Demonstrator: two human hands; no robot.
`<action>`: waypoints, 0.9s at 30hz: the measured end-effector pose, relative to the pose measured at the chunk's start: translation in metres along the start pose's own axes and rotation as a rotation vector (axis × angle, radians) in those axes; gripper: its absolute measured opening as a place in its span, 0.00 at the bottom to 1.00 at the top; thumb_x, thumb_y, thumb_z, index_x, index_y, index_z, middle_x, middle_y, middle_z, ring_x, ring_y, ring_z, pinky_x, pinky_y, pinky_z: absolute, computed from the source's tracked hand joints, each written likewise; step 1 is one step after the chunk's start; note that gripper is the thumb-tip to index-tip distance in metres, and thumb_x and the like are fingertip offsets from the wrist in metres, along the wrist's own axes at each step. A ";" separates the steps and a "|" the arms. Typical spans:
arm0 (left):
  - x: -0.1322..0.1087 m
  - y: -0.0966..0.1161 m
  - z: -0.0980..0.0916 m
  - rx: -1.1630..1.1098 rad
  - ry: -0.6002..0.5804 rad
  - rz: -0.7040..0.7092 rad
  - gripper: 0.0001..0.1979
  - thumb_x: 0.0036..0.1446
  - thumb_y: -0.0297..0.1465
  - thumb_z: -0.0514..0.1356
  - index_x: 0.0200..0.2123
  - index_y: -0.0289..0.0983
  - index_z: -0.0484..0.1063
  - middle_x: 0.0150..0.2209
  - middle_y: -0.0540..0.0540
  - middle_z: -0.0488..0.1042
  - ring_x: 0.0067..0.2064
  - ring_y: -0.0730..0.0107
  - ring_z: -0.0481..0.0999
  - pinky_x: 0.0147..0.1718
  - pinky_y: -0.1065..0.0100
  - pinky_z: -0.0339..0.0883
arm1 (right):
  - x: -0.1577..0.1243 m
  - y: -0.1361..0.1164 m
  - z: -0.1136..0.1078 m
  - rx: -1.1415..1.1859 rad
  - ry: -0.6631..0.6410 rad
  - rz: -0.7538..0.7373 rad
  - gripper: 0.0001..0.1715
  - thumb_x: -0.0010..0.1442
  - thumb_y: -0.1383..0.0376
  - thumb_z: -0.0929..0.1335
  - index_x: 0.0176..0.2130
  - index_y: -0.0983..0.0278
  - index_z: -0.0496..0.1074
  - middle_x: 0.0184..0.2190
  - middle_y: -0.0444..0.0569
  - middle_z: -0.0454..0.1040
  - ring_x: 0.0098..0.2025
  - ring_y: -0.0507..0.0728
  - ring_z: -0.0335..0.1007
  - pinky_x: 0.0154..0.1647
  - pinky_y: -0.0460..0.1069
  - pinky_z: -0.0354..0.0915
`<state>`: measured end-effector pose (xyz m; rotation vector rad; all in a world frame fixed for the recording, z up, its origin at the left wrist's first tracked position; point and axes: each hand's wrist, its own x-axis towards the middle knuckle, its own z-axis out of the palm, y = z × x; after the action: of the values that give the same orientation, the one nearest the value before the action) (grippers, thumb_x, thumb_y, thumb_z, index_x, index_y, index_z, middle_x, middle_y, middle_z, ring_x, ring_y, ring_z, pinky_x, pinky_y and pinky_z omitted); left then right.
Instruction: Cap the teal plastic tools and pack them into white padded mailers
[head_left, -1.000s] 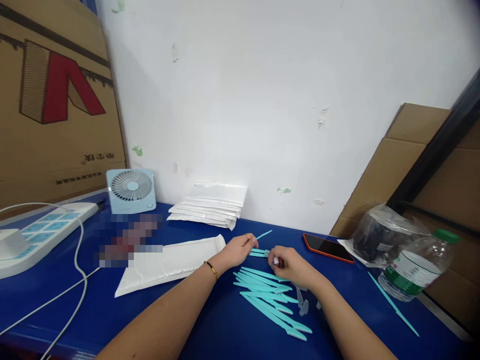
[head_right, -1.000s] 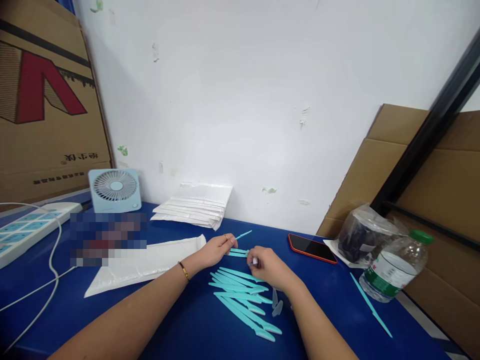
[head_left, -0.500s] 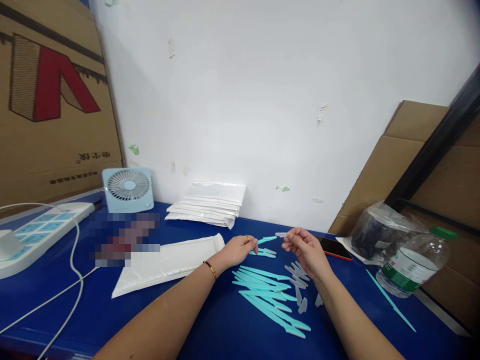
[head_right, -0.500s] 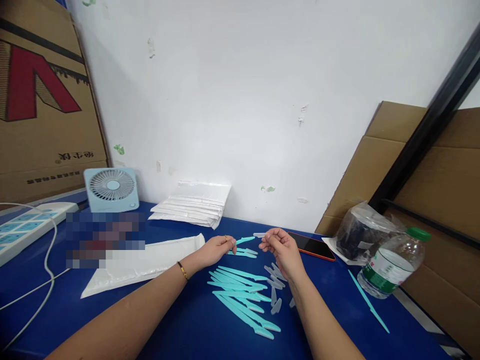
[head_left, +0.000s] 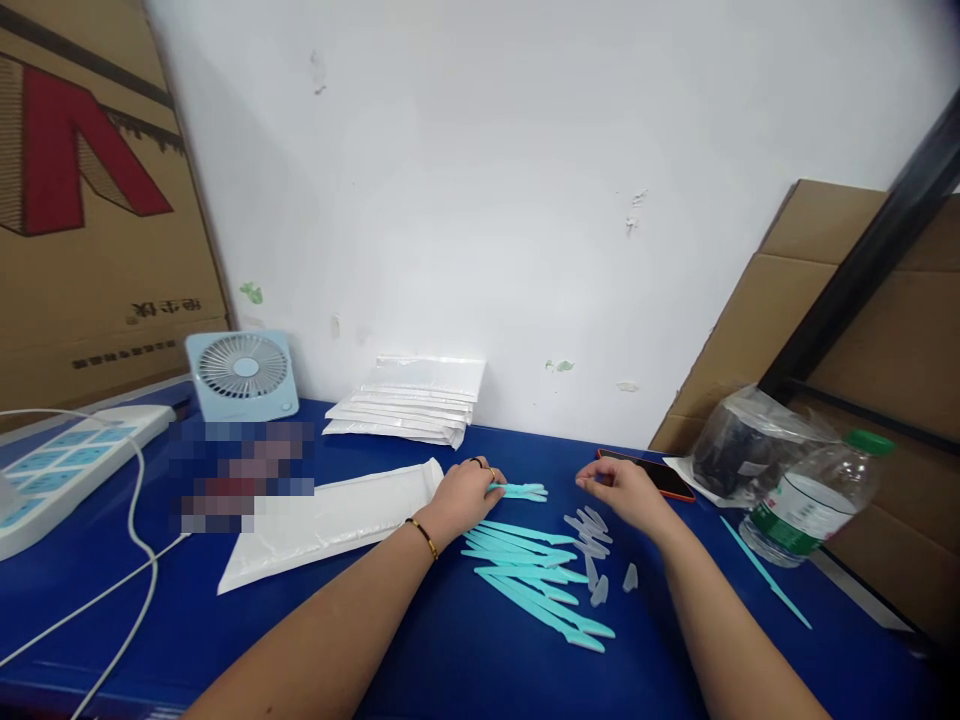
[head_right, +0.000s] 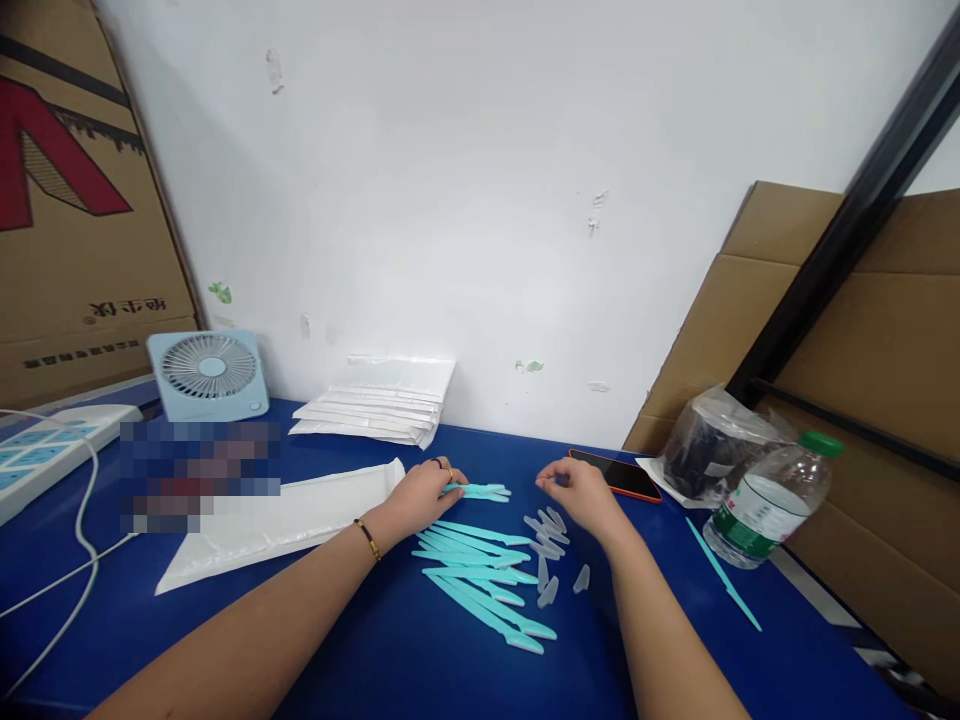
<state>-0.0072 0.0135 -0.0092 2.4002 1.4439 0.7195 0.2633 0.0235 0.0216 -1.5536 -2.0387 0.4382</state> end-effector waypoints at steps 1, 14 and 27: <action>-0.001 0.001 0.000 0.038 0.012 -0.003 0.13 0.55 0.37 0.54 0.43 0.42 0.71 0.41 0.45 0.69 0.46 0.60 0.66 0.44 0.64 0.57 | -0.001 0.007 -0.005 -0.072 -0.028 0.019 0.13 0.48 0.57 0.68 0.28 0.64 0.76 0.24 0.47 0.73 0.26 0.54 0.66 0.27 0.47 0.60; -0.005 0.016 0.002 0.026 -0.132 0.121 0.05 0.52 0.31 0.58 0.27 0.39 0.72 0.32 0.48 0.74 0.37 0.64 0.70 0.39 0.65 0.57 | -0.004 0.013 -0.003 0.088 -0.128 0.055 0.10 0.49 0.60 0.67 0.29 0.65 0.71 0.23 0.47 0.73 0.22 0.52 0.67 0.23 0.45 0.61; -0.002 0.008 -0.009 -0.186 -0.019 -0.011 0.07 0.58 0.33 0.49 0.33 0.38 0.64 0.28 0.50 0.70 0.27 0.71 0.66 0.25 0.71 0.55 | -0.011 -0.019 -0.006 0.452 -0.095 -0.066 0.21 0.53 0.52 0.67 0.37 0.67 0.72 0.25 0.49 0.71 0.27 0.54 0.67 0.31 0.48 0.65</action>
<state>-0.0068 0.0079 0.0014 2.2508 1.3190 0.7896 0.2543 0.0073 0.0346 -1.2064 -1.8832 0.8910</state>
